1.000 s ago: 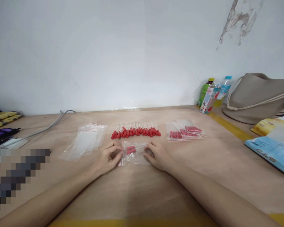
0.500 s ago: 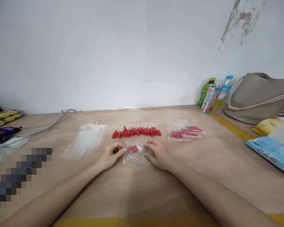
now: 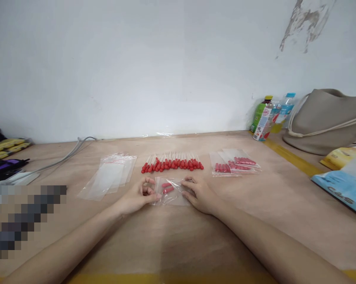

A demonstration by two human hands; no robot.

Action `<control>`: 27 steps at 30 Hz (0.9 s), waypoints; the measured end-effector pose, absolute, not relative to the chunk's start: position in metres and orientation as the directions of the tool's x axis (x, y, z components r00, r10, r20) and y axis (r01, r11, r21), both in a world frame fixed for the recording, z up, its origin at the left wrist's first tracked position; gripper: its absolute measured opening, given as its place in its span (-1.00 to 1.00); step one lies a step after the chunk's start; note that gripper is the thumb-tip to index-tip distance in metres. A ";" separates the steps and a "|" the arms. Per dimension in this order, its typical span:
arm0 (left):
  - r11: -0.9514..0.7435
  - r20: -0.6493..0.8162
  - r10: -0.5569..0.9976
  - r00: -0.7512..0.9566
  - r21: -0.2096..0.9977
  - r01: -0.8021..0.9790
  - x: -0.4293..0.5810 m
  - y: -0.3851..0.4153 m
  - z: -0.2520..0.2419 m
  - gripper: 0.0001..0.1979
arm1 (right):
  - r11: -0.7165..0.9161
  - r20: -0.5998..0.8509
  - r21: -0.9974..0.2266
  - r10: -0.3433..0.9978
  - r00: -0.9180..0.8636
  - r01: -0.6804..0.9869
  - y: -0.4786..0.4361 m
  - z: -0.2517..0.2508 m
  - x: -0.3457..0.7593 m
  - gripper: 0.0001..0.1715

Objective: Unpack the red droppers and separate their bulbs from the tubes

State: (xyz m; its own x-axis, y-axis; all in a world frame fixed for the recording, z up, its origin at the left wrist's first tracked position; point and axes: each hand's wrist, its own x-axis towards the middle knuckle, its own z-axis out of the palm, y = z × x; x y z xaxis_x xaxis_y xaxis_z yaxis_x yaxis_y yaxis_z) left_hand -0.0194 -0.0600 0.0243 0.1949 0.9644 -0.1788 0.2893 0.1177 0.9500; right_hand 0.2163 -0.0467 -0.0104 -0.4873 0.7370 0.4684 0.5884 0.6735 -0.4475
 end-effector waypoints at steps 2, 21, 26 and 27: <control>0.138 -0.177 0.967 0.185 0.969 0.205 -0.019 -0.058 0.024 -0.49 | 0.673 0.467 -0.447 0.737 -0.489 0.589 -0.047 -0.011 0.216 -0.64; -0.479 0.276 0.869 0.411 0.677 0.558 -0.016 -0.055 0.005 -0.63 | 0.720 0.488 -0.432 0.693 -0.531 0.543 -0.047 -0.010 0.215 -0.64; -0.615 0.356 0.787 0.504 0.518 0.594 -0.019 -0.054 0.012 -0.76 | 0.685 0.460 -0.454 0.728 -0.509 0.570 -0.047 -0.013 0.215 -0.61; -0.632 0.359 0.773 0.523 0.504 0.588 -0.020 -0.054 0.014 -0.75 | 0.680 0.456 -0.455 0.732 -0.506 0.575 -0.047 -0.013 0.215 -0.61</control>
